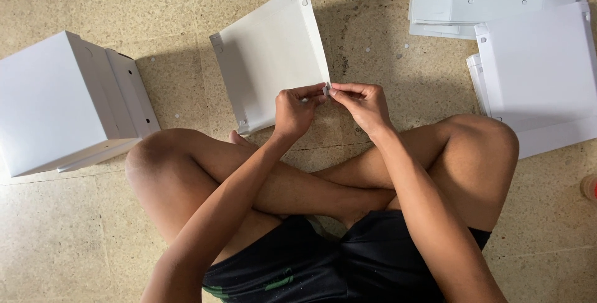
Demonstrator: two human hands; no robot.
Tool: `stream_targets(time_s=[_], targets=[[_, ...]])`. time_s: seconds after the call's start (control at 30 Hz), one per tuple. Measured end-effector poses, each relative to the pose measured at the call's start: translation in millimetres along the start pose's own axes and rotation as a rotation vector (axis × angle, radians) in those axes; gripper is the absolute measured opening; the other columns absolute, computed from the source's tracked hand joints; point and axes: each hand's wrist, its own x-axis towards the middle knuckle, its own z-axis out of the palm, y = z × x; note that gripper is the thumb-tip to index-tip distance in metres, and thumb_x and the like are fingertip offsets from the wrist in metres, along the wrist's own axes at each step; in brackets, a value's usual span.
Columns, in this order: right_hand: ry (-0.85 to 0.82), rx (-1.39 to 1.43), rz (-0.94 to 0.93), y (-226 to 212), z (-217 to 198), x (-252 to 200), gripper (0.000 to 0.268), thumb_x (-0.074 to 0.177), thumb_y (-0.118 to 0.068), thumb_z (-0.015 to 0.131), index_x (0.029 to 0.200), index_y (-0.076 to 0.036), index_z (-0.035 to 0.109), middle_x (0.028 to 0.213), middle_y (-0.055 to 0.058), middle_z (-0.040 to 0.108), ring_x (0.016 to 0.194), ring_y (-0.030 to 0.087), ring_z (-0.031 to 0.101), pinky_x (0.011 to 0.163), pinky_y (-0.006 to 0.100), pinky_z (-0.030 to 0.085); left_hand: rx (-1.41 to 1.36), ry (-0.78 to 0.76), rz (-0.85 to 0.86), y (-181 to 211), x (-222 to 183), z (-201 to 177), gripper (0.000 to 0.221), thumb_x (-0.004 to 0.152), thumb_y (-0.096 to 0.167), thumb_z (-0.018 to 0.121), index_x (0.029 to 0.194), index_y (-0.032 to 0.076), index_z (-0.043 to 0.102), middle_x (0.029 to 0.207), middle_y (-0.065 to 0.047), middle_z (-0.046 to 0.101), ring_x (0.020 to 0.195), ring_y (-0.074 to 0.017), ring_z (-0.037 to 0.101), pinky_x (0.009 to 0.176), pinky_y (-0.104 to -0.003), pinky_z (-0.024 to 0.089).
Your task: Assembling white cardboard boxes by folding flaps and interlocking tabs.
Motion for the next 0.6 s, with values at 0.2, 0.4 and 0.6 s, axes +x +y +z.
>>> stream_targets(time_s=[0.2,0.4,0.6], targets=[[-0.001,0.0,-0.029,-3.9,2.0,-4.9,0.034,0.085,-0.011,0.082,0.118,-0.006,0.073,0.094,0.013,0.076,0.086,0.013,0.072,0.082,0.028,0.061,-0.006,0.016,-0.011,3.6,-4.3,0.7,0.019,0.086,0.012,0.08,0.105,0.01,0.079,0.088,-0.01,0.079,0.086,-0.0189,0.074,0.082,-0.031,0.053],[-0.011,0.041,-0.017,-0.5,0.8,-4.6,0.037,0.087,-0.014,0.082,0.12,-0.002,0.07,0.096,0.013,0.076,0.087,0.013,0.072,0.082,0.027,0.061,0.01,0.006,-0.016,8.8,-4.2,-1.0,0.017,0.086,0.016,0.08,0.103,0.015,0.08,0.09,-0.006,0.079,0.092,-0.0227,0.075,0.083,-0.029,0.053],[-0.002,-0.072,-0.107,-9.8,5.7,-10.4,0.035,0.084,-0.014,0.084,0.114,-0.002,0.072,0.095,0.011,0.077,0.087,0.01,0.071,0.08,0.025,0.06,-0.01,0.009,-0.022,2.8,-3.0,1.6,0.019,0.084,0.016,0.082,0.103,0.016,0.08,0.092,-0.006,0.079,0.093,-0.0192,0.074,0.084,-0.029,0.053]])
